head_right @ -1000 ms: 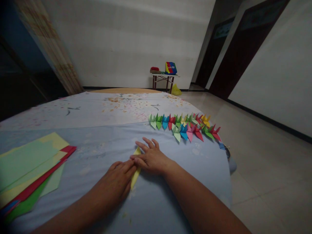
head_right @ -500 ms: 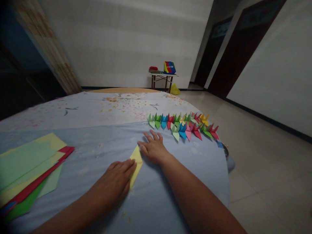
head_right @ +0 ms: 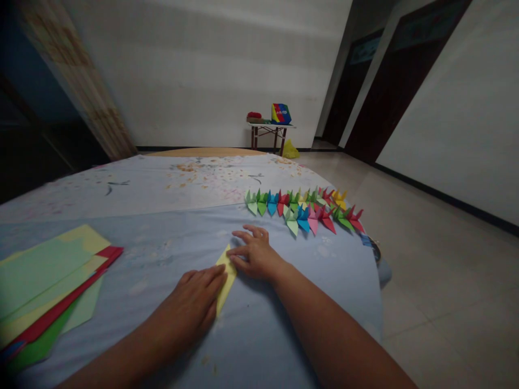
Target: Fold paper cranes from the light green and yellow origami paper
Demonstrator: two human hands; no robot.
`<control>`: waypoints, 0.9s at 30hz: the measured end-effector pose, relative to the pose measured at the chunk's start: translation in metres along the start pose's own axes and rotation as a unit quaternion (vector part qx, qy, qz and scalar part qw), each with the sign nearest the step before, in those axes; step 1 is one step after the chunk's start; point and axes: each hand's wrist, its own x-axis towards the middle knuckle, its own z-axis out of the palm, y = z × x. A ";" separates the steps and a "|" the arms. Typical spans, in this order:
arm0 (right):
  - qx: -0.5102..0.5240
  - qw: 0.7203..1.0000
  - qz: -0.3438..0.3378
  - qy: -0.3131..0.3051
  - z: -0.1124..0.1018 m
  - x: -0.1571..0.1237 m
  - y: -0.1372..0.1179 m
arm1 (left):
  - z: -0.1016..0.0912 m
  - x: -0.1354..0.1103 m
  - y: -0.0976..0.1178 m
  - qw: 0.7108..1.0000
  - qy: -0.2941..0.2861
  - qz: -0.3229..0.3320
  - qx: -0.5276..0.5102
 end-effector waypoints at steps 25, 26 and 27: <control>-0.054 0.997 0.057 -0.008 0.011 0.006 0.004 | 0.001 0.002 0.004 1.000 -0.014 -0.008 0.008; -0.054 0.997 0.055 0.000 0.011 0.006 0.003 | 0.002 0.002 0.003 1.000 -0.010 -0.007 0.008; -0.054 0.997 0.051 0.009 0.009 0.006 0.001 | 0.003 0.002 0.003 1.000 -0.006 -0.006 0.007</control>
